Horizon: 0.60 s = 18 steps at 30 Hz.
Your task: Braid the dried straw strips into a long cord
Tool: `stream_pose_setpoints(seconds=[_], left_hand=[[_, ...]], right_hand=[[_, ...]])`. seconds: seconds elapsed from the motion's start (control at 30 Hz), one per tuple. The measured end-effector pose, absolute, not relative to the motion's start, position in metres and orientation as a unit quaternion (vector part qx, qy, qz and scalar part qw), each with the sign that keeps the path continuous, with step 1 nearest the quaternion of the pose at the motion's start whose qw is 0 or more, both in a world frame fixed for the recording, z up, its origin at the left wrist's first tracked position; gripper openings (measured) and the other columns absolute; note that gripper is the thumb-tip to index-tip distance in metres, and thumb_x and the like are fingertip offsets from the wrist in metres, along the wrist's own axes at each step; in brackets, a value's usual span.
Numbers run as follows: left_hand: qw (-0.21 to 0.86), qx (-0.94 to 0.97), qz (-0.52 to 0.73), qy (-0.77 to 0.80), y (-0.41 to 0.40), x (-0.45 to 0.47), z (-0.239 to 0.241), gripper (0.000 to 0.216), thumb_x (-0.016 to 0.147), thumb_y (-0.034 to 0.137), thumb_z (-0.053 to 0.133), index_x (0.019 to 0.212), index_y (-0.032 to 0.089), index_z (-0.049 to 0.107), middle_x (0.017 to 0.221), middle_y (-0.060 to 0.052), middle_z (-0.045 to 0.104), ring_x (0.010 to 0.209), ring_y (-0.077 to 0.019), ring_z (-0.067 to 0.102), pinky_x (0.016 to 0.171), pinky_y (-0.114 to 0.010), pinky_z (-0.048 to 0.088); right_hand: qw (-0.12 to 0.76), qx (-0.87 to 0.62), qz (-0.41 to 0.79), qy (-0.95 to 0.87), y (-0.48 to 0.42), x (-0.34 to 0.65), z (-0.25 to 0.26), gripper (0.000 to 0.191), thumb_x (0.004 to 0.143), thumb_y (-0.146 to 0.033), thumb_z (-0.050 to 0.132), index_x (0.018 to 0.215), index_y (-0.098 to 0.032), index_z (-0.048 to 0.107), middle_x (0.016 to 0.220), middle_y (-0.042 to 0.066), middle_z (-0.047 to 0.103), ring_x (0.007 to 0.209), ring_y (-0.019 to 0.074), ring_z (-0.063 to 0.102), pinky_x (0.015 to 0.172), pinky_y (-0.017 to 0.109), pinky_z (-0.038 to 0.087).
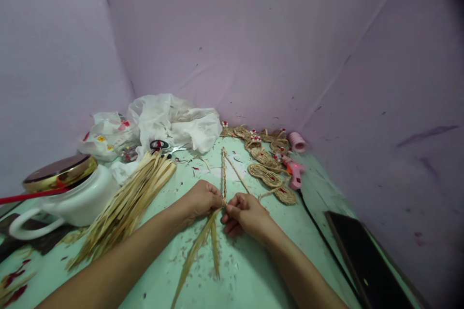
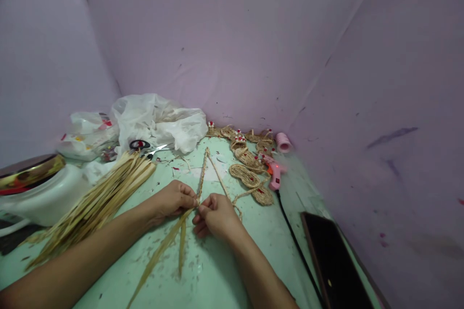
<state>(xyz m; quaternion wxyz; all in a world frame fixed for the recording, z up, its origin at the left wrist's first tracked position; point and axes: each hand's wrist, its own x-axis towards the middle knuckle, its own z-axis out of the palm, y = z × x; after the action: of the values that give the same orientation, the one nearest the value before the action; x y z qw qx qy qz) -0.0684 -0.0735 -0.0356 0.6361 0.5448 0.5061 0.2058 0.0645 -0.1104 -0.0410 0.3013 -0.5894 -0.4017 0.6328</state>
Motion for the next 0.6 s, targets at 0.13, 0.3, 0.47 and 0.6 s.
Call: stream_pose_setpoints(seconds=[0.13,0.3,0.47,0.6], left_hand=[[0.629,0.552,0.207,0.507,-0.074,-0.068,-0.038,0.010,0.053,0.023,0.055,0.051,0.013,0.052,0.034,0.007,0.031,0.034,-0.0034,0.021,0.036,-0.021,0.011],[0.627,0.547,0.218,0.510,-0.074,-0.067,-0.037,0.010,0.052,0.022,0.056,0.051,0.012,0.053,0.035,0.007,0.034,0.034,-0.0030,0.022,0.037,-0.020,0.012],[0.629,0.525,0.222,0.528,-0.075,-0.065,-0.031,0.004,0.050,0.017,0.052,0.049,0.013,0.053,0.033,0.006,0.036,0.032,-0.0034,0.023,0.036,-0.020,0.014],[0.614,0.550,0.222,0.521,-0.076,-0.065,-0.032,0.005,0.049,0.015,0.049,0.047,0.013,0.053,0.034,0.005,0.037,0.034,-0.0038,0.023,0.037,-0.020,0.014]], right_hand=[[0.283,-0.601,0.640,-0.386,-0.111,0.063,-0.038,0.013,0.079,-0.010,0.044,0.070,-0.017,0.037,0.046,-0.003,0.057,0.033,0.0103,0.052,0.031,0.019,0.041],[0.272,-0.602,0.648,-0.379,-0.113,0.065,-0.032,0.013,0.078,-0.010,0.046,0.069,-0.017,0.038,0.044,-0.003,0.056,0.032,0.0101,0.050,0.032,0.019,0.041],[0.309,-0.594,0.647,-0.364,-0.109,0.062,-0.024,0.008,0.076,-0.011,0.047,0.069,-0.014,0.046,0.052,0.000,0.058,0.039,0.0088,0.054,0.038,0.018,0.044],[0.311,-0.615,0.622,-0.372,-0.103,0.056,-0.027,0.019,0.077,-0.013,0.043,0.058,-0.013,0.047,0.049,0.001,0.056,0.036,0.0074,0.051,0.038,0.019,0.044]])
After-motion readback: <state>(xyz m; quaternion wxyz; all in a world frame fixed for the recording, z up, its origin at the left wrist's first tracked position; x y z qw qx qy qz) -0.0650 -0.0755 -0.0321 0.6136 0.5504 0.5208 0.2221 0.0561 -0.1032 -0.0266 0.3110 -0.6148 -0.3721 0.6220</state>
